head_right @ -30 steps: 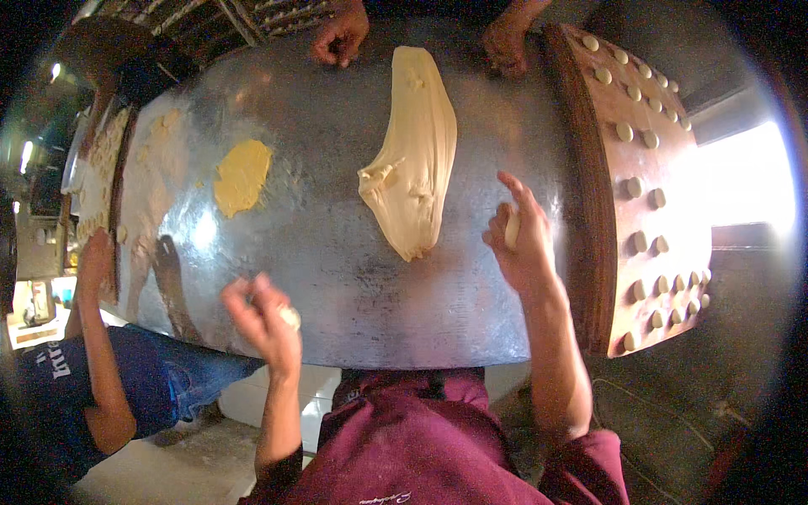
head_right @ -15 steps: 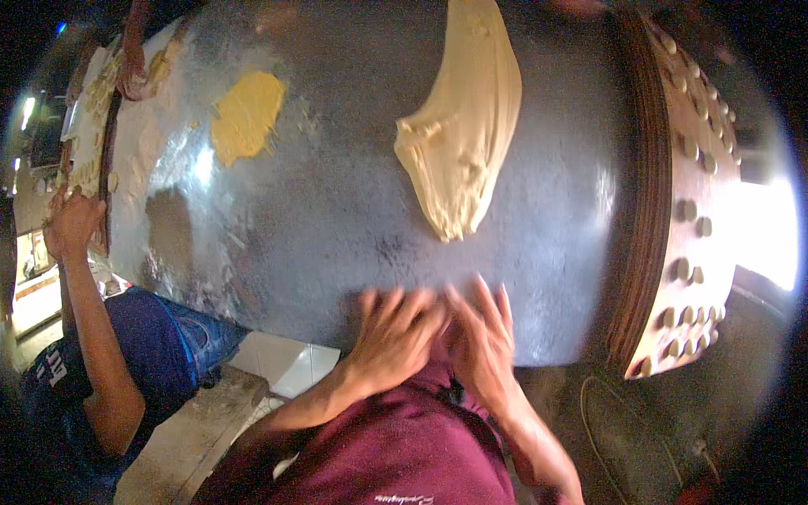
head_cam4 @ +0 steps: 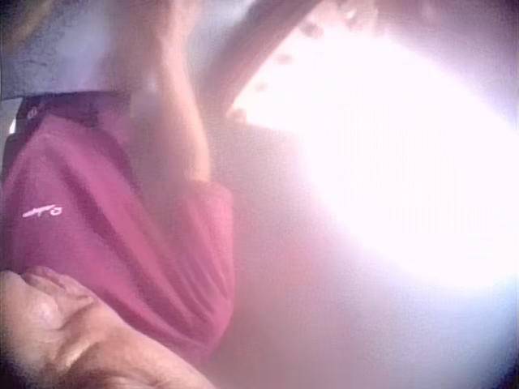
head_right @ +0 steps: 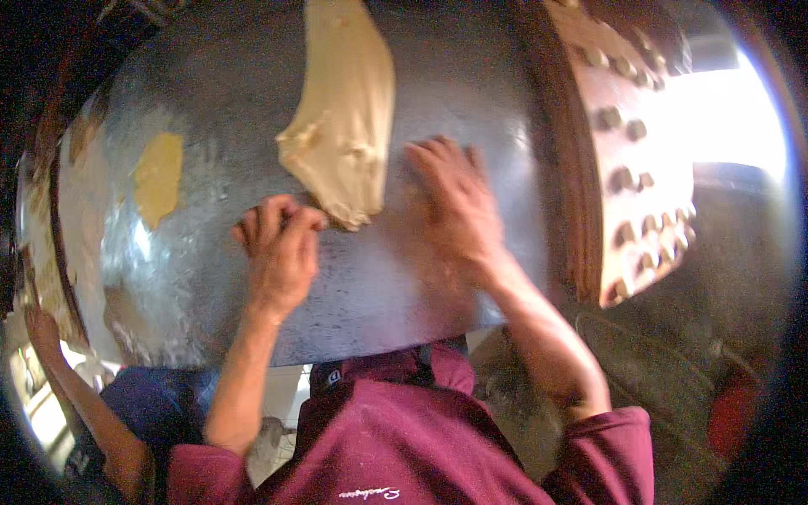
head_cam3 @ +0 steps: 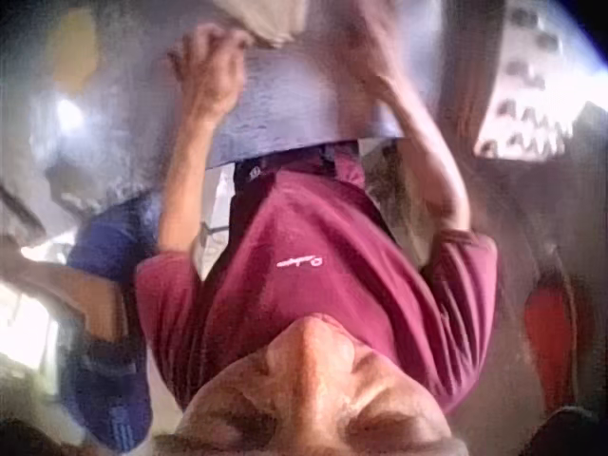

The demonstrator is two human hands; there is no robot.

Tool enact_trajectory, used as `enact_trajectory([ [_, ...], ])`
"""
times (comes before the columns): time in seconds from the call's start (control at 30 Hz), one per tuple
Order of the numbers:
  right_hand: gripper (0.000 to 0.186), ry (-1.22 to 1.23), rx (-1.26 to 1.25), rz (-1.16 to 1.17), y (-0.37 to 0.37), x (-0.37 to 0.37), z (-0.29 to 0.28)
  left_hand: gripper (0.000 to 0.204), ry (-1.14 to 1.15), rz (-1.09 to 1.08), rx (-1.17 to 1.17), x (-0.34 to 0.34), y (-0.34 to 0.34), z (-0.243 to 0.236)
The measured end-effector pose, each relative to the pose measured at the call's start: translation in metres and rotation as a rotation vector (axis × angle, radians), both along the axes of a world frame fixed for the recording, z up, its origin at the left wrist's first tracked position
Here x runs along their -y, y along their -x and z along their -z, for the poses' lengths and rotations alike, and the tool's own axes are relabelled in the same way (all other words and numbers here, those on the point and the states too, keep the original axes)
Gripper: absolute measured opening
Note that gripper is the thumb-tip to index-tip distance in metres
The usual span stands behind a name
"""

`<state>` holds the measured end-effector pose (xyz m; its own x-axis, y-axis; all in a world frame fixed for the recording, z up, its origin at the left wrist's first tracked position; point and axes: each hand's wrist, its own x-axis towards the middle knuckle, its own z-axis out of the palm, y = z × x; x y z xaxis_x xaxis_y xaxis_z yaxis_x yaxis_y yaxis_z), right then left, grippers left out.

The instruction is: The person repeatedly pinches off small pieces of dough from a large mass on a metal table, rolls them into balls, and places them on a wooden board. The person also interacts with a woman who hands them a small card.

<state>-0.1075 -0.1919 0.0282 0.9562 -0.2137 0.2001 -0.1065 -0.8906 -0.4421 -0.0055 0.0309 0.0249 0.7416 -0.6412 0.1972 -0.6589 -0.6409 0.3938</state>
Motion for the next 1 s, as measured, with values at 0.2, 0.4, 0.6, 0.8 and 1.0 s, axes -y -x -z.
enact_trajectory([
  [0.2,0.050,-0.081,-0.016,-0.179,0.052,0.036,0.017,0.015,-0.168,0.146,-0.108,-0.060,0.050,-0.008],
  [0.4,0.061,-0.204,0.056,-0.135,0.016,-0.011,0.021,0.015,-0.119,0.165,-0.134,-0.006,0.060,-0.006],
  [0.6,0.055,-0.172,0.145,0.067,-0.008,0.027,0.016,0.018,-0.126,0.067,0.036,-0.024,0.002,0.007],
  [0.8,0.044,-0.805,0.432,0.578,0.046,0.024,-0.027,0.022,-0.032,0.082,0.097,-0.044,0.018,0.011],
  [1.0,0.050,-0.536,0.174,-0.029,0.061,-0.058,-0.031,0.057,0.457,0.053,-0.344,0.052,0.043,-0.029],
])
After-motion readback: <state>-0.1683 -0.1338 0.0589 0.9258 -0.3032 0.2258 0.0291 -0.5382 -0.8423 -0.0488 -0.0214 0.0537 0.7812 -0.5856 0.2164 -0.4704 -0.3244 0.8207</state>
